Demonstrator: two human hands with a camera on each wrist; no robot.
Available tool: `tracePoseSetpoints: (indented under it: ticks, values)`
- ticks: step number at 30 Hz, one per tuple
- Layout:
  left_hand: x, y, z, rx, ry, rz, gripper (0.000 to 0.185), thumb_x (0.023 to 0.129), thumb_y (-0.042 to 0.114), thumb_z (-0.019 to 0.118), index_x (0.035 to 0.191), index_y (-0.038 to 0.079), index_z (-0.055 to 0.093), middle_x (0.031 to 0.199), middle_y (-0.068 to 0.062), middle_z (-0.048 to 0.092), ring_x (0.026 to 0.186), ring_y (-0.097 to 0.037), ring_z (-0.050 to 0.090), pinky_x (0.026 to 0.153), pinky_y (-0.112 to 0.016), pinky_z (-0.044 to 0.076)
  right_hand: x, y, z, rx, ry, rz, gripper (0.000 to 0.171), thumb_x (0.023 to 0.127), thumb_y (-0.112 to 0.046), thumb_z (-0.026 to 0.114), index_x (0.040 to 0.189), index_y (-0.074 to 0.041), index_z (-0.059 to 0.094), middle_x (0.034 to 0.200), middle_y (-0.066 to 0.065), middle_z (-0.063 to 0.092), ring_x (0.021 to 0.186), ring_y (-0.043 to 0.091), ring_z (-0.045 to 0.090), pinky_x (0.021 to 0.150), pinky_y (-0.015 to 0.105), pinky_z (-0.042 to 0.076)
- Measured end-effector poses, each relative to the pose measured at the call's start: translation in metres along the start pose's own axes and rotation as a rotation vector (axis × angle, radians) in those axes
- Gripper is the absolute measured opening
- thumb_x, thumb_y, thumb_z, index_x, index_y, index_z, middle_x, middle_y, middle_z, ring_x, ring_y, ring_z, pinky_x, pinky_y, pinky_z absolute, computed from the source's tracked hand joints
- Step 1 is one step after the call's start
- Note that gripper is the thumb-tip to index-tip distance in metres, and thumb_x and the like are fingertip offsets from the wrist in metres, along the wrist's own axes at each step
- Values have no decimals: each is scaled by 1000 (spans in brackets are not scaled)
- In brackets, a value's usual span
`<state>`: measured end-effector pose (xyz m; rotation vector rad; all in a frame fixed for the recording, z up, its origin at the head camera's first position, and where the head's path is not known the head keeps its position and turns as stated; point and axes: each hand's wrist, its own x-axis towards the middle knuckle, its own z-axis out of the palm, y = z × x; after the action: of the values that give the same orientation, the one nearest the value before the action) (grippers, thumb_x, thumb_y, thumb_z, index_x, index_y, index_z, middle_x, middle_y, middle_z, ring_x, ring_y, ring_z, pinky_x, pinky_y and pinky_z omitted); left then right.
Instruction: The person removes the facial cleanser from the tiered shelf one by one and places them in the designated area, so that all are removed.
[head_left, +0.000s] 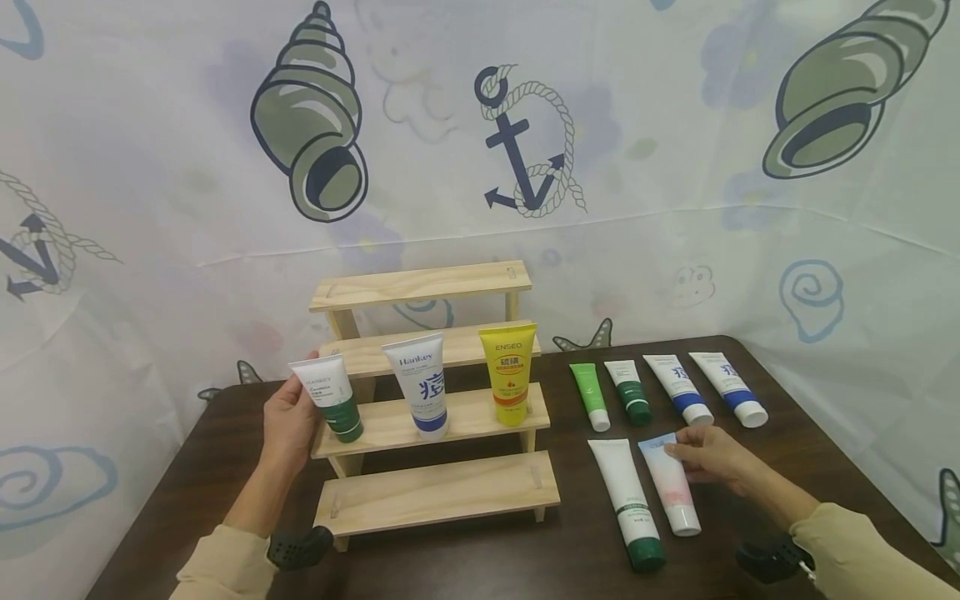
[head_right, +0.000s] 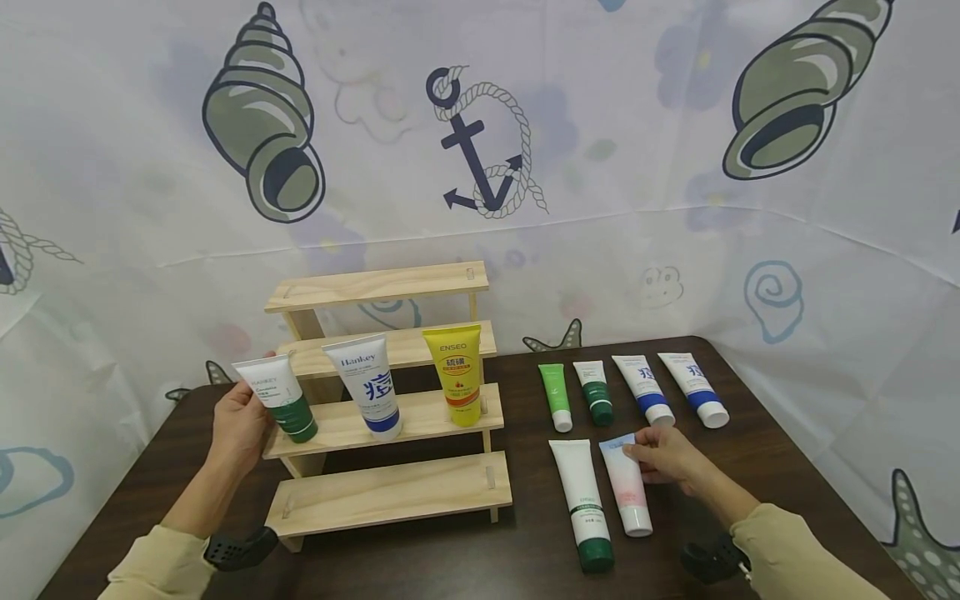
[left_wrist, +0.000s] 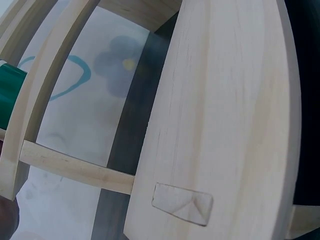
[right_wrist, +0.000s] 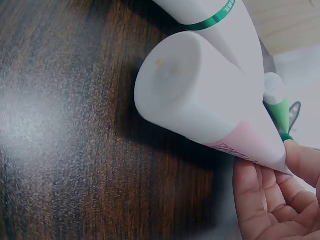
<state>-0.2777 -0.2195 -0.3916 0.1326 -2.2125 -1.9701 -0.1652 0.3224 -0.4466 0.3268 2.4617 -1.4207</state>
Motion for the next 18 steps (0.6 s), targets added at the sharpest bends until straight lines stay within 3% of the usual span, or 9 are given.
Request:
tracePoseSetpoints:
  ticks: [18]
  values:
    - [0,-1,0,-25,-5,4,51,102,24,51,149,10,38,160,2,31,152,-13,19,127,-33,16,2,-1,4,-28,-5,19,51,98,-19,57,127,20,42,114,31,58,95,23,66,83,45,61]
